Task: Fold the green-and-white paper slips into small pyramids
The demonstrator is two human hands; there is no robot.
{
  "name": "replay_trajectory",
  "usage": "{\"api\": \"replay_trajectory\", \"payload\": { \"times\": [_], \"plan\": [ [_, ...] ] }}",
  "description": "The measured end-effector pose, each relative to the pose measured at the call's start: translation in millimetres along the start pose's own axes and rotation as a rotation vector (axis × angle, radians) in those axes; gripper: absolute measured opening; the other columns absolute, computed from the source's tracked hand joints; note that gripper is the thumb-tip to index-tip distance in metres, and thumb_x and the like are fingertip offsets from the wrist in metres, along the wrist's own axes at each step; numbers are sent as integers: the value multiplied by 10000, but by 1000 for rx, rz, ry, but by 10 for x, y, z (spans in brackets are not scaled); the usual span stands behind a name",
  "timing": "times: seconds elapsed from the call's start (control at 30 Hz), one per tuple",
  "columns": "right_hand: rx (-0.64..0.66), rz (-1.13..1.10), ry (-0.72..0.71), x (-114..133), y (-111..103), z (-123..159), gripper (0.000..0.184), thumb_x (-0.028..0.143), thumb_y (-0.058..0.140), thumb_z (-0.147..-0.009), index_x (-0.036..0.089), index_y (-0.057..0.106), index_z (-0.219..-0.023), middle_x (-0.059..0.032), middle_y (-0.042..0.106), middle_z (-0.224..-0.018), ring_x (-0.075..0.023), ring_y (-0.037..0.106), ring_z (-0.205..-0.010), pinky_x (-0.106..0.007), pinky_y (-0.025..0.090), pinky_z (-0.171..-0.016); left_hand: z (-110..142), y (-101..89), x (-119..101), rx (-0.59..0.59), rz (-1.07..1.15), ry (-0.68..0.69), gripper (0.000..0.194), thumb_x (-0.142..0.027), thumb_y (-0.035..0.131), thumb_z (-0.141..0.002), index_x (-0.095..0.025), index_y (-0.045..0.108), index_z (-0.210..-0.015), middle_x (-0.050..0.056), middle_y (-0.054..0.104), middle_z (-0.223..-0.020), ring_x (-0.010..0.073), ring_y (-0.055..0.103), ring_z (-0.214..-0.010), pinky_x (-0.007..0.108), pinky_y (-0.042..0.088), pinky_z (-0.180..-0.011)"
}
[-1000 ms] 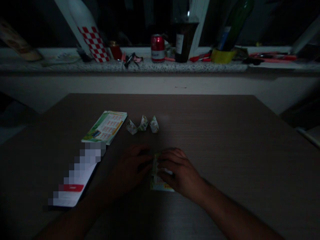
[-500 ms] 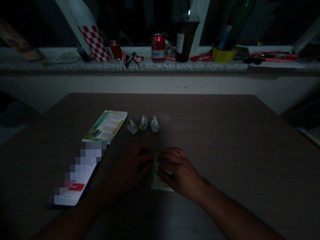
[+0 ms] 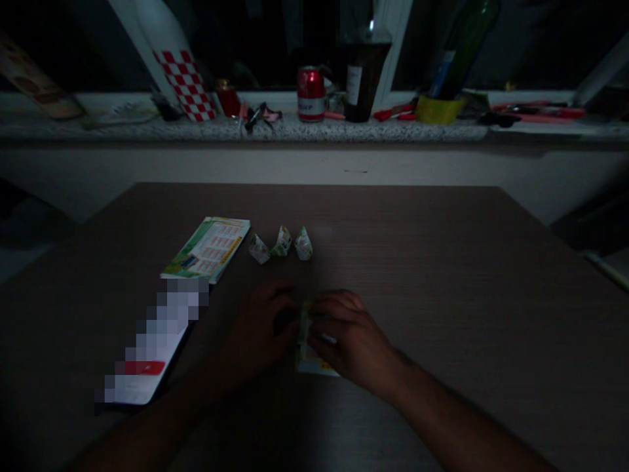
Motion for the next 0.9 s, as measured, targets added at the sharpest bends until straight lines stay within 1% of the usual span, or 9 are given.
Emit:
{"api": "replay_trajectory", "payload": {
  "times": [0.17, 0.3, 0.47, 0.7, 0.9],
  "plan": [
    [-2, -7, -1, -8, 1, 1, 95, 191, 688, -815, 212, 704, -907, -52, 674, -1101, -232, 559, -1102, -416, 428, -954, 0, 18, 32, -43, -53, -54, 54, -213, 585, -776, -192, 600, -823, 115, 476, -1342, 284, 422, -1262, 487, 323, -1023],
    [2, -9, 6, -6, 3, -1, 102, 187, 690, -813, 213, 704, -911, -53, 673, -1109, -234, 558, -1106, -418, 426, -953, 4, 17, 28, -59, -81, -49, 27, -219, 581, -778, -198, 568, -766, 114, 492, -1314, 274, 417, -1270, 471, 327, -1013],
    [-12, -5, 3, 10, -12, -10, 93, 189, 687, -813, 215, 705, -901, -54, 681, -1076, -232, 572, -1087, -417, 435, -944, 8, 11, 27, -51, -81, -46, 37, -217, 589, -770, -199, 559, -759, 110, 475, -1336, 281, 416, -1266, 484, 315, -1011],
    [5, -5, 3, 6, 15, -17, 120, 192, 680, -819, 226, 705, -932, -54, 682, -1075, -236, 573, -1091, -430, 439, -946, 4, 9, 11, -26, -63, -51, 40, -220, 590, -769, -194, 561, -761, 123, 481, -1332, 290, 415, -1267, 495, 315, -1002],
    [17, -10, 13, 2, 28, -18, 94, 191, 686, -815, 216, 699, -905, -54, 677, -1080, -238, 566, -1098, -428, 431, -952, 0, 9, 10, -40, -63, -35, 15, -204, 585, -770, -196, 577, -779, 113, 480, -1338, 282, 426, -1258, 487, 317, -1009]
  ]
}}
Point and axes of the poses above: each hand's wrist, its own z-axis away from the middle knuckle, its own y-axis out of the palm, x = y × z, the point moved 10 cm from there along -z, towards the middle knuckle
